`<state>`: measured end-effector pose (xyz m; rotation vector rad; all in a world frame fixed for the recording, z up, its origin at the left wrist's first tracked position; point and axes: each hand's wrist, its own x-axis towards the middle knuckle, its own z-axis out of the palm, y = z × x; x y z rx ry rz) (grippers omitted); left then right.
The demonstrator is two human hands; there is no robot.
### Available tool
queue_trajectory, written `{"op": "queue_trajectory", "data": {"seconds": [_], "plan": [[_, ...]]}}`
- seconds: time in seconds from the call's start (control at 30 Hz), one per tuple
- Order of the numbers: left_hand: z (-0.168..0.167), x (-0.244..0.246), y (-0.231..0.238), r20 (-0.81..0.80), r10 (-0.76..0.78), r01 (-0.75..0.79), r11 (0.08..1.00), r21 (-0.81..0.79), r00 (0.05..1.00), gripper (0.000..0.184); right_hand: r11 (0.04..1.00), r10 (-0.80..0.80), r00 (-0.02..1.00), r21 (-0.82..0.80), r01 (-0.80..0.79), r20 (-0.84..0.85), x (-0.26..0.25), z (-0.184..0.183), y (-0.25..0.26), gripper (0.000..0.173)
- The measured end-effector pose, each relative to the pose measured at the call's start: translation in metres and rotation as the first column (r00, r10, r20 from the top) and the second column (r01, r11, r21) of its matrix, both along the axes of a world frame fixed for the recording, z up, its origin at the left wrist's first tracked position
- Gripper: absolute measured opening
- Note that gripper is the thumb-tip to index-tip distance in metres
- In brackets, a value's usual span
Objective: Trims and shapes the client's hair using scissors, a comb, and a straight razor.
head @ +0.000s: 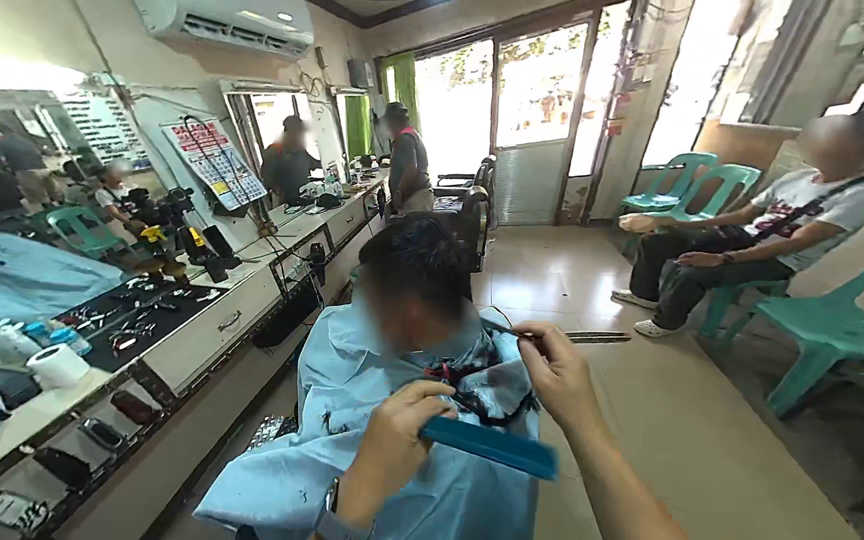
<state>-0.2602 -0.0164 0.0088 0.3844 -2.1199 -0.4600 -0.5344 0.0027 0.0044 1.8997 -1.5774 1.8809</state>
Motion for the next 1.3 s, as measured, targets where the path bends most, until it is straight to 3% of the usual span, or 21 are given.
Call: {"op": "queue_trajectory", "data": {"seconds": [0.07,0.13,0.27,0.4,0.6,0.77,0.93,1.03,1.13,1.3], "plan": [[-0.004,-0.003,-0.012,0.143,0.148,-0.128,0.981,-0.145,0.979,0.033,0.999,-0.038,0.997,-0.038,0.035,-0.073,-0.002,0.004,-0.013,0.026],[-0.007,-0.005,-0.023,0.179,0.222,-0.193,0.967,-0.163,0.959,0.041,0.998,-0.041,0.986,-0.059,0.032,-0.163,-0.002,0.006,-0.023,0.026],[-0.014,-0.007,-0.039,0.246,0.133,-0.129,0.991,-0.032,0.960,0.047,0.997,-0.028,0.941,-0.079,0.001,-0.337,-0.003,0.005,-0.044,0.024],[-0.018,-0.010,-0.047,0.236,0.053,-0.068,0.996,0.055,0.970,0.042,0.996,-0.008,0.931,-0.088,-0.026,-0.366,0.004,0.004,-0.053,0.025],[-0.022,-0.007,-0.051,0.274,0.041,-0.056,0.997,0.049,0.961,0.030,0.998,-0.042,0.876,-0.054,0.019,-0.480,0.012,-0.004,-0.053,0.025],[-0.027,-0.005,-0.054,0.287,0.028,-0.045,0.998,0.054,0.958,0.027,0.992,-0.085,0.887,-0.123,0.032,-0.454,0.017,0.005,-0.053,0.025],[-0.032,-0.005,-0.057,0.277,0.017,-0.031,0.998,0.047,0.961,0.026,0.995,-0.100,0.798,-0.073,0.070,-0.595,0.020,0.007,-0.051,0.027],[-0.033,-0.005,-0.058,0.262,0.001,-0.016,0.998,0.054,0.965,0.026,0.993,-0.105,0.830,-0.106,0.055,-0.548,0.020,0.010,-0.049,0.026],[-0.032,-0.003,-0.054,0.262,0.008,-0.022,0.999,0.049,0.965,0.027,0.998,-0.064,0.823,-0.040,0.050,-0.564,0.015,0.006,-0.048,0.024],[-0.009,-0.007,-0.016,0.151,0.226,-0.204,0.968,-0.144,0.962,0.038,0.993,0.064,0.981,-0.085,-0.081,-0.181,-0.011,0.031,-0.024,0.025]]}}
